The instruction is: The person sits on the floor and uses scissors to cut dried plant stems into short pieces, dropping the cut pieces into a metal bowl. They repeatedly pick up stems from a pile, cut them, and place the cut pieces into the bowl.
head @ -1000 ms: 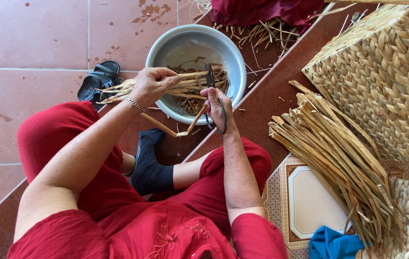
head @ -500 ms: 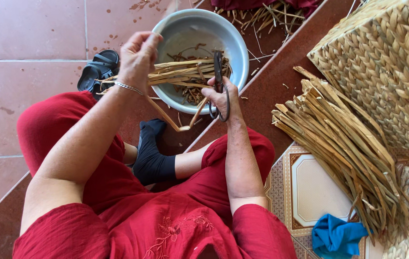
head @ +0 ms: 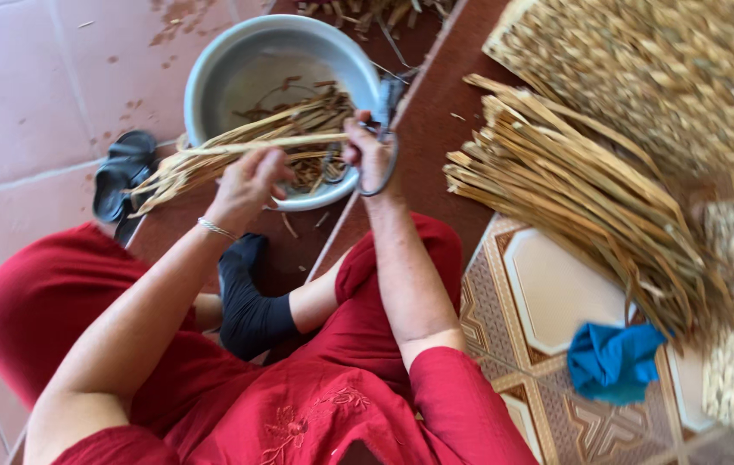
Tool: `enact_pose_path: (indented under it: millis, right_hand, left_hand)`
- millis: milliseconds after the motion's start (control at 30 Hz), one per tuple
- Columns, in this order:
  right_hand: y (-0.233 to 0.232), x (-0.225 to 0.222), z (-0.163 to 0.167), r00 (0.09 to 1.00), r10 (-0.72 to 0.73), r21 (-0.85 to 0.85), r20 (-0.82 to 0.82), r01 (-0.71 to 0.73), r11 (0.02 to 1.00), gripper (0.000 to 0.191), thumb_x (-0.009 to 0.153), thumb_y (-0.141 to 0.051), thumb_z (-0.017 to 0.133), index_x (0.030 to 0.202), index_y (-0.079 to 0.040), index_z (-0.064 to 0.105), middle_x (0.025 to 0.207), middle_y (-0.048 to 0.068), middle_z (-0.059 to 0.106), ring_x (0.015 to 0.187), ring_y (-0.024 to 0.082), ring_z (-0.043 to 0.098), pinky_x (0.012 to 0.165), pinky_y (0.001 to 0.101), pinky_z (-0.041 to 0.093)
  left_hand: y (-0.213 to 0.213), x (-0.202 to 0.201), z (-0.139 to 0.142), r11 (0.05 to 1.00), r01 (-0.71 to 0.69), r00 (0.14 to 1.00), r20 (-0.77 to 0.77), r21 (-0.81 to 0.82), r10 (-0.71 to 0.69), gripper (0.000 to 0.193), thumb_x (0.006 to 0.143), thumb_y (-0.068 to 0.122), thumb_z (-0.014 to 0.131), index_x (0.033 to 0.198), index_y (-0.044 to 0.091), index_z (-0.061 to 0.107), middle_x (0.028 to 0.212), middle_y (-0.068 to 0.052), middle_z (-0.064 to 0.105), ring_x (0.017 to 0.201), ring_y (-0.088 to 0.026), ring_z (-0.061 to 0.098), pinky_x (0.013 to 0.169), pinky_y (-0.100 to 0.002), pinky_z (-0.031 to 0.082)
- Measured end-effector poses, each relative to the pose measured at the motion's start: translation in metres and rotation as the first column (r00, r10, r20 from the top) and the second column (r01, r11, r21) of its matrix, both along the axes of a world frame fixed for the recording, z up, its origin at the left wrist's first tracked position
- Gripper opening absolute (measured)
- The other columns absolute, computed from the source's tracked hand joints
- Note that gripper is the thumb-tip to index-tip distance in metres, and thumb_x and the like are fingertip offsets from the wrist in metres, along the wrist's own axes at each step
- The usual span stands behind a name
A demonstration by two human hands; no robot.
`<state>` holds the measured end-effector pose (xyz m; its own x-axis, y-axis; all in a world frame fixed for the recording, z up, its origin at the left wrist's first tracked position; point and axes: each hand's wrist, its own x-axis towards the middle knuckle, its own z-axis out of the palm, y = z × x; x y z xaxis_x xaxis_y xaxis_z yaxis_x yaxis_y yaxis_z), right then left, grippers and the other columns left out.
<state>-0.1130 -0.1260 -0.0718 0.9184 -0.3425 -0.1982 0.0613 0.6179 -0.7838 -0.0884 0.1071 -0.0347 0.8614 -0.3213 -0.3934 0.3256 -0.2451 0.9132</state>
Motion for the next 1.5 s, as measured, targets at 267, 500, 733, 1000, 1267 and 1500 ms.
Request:
enact_pose_path:
  millis: [267, 500, 733, 1000, 1267, 1500]
  right_hand:
    - [0.012, -0.017, 0.027, 1.000, 0.020, -0.035, 0.013, -0.020, 0.999, 0.024, 0.090, -0.017, 0.077, 0.108, -0.010, 0.061, 0.075, 0.000, 0.061, 0.056, 0.007, 0.055, 0.046, 0.0212, 0.040]
    - [-0.007, -0.017, 0.027, 0.998, -0.043, 0.136, -0.036, 0.048, 0.990, 0.027, 0.100, -0.034, 0.067, 0.102, -0.008, 0.065, 0.072, 0.003, 0.064, 0.054, 0.008, 0.056, 0.044, 0.0222, 0.041]
    - [-0.029, -0.015, 0.027, 0.978, -0.087, 0.187, -0.192, 0.123, 0.975, 0.025, 0.097, -0.036, 0.068, 0.101, -0.012, 0.064, 0.071, 0.000, 0.061, 0.052, 0.007, 0.053, 0.041, 0.0216, 0.037]
    - [-0.034, -0.015, 0.017, 0.972, -0.044, 0.220, -0.232, 0.096, 0.971, 0.025, 0.096, -0.036, 0.071, 0.101, -0.014, 0.062, 0.069, -0.001, 0.060, 0.050, 0.007, 0.052, 0.041, 0.0216, 0.037]
    - [-0.031, 0.006, -0.020, 0.971, -0.044, 0.307, -0.237, 0.117, 0.944, 0.026, 0.095, -0.037, 0.073, 0.100, -0.015, 0.060, 0.068, -0.001, 0.058, 0.049, 0.007, 0.051, 0.041, 0.0216, 0.037]
    - [-0.069, 0.010, -0.031, 0.956, -0.264, 0.165, -0.125, 0.283, 0.945, 0.031, 0.097, -0.030, 0.074, 0.111, -0.005, 0.062, 0.070, 0.003, 0.061, 0.049, 0.011, 0.054, 0.042, 0.0264, 0.044]
  left_hand:
    - [-0.035, 0.033, -0.004, 0.751, -0.431, 0.887, -0.390, -0.501, 0.248, 0.019, 0.109, 0.022, 0.058, 0.122, 0.009, 0.055, 0.104, -0.013, 0.069, 0.078, -0.020, 0.068, 0.071, -0.032, 0.060]
    - [-0.144, -0.001, 0.105, 0.896, 0.064, 0.762, 0.602, -0.439, 0.240, 0.039, 0.116, 0.000, 0.058, 0.150, 0.014, 0.043, 0.102, -0.002, 0.059, 0.077, -0.004, 0.053, 0.066, -0.017, 0.044]
    - [-0.335, -0.043, 0.121, 0.871, 0.285, -0.228, 0.911, 0.401, -0.344, 0.067, 0.099, -0.006, 0.067, 0.154, 0.030, 0.057, 0.104, -0.001, 0.055, 0.096, -0.021, 0.054, 0.080, -0.036, 0.046]
    - [-0.431, -0.077, -0.009, 0.650, 0.247, -0.138, 0.690, 0.719, -0.710, 0.057, 0.090, 0.012, 0.068, 0.143, 0.025, 0.053, 0.119, -0.014, 0.049, 0.109, -0.030, 0.050, 0.080, -0.046, 0.047]
    - [-0.354, -0.044, 0.035, 0.822, 0.356, -0.007, 0.881, 0.444, -0.473, 0.057, 0.086, 0.002, 0.069, 0.141, 0.016, 0.060, 0.128, -0.012, 0.056, 0.111, -0.026, 0.058, 0.083, -0.042, 0.050]
    - [-0.166, 0.095, 0.017, 0.995, -0.043, 0.465, 0.883, 0.092, -0.062, 0.013, 0.106, 0.000, 0.071, 0.116, 0.008, 0.071, 0.107, -0.008, 0.071, 0.090, -0.022, 0.075, 0.075, -0.034, 0.059]
